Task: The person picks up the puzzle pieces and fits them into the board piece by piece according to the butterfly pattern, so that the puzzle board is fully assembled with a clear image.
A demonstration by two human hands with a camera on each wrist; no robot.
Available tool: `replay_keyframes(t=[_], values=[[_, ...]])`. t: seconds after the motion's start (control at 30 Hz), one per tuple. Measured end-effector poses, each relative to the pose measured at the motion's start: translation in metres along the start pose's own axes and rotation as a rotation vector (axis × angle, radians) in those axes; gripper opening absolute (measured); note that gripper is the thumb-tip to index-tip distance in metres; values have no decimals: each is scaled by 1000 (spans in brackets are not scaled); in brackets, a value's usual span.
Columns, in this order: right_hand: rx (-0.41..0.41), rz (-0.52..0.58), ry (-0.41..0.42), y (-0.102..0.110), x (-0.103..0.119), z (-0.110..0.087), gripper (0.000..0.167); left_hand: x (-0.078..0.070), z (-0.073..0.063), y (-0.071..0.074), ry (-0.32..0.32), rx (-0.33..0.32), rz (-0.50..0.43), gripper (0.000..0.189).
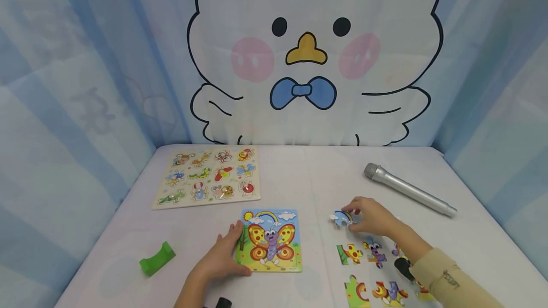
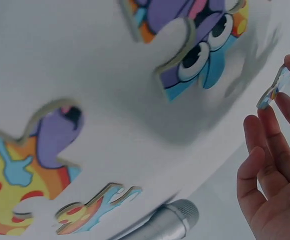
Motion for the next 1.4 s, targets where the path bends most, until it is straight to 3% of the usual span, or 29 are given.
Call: replay_keyframes(t=[0.6,1.03,1.4], values=[[14,82,5,-20,41,35,37,-8,9,-2,-4,16,21,111],[68,75,108,-44,77,67,37,-6,6,-2,-28,0,-9,111],[96,55,76,-61,98,88,36,-3,6,-1,-63,14,-21,110]])
Point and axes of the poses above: each hand's wrist, its own z-axis towards the middle knuckle, its own y-axis out of the back of the hand, x = y × z, the point moved 3 cm from there along z, towards the middle knuckle, and after that the axes turned 2 degrees about y, right-handed, at the moved point
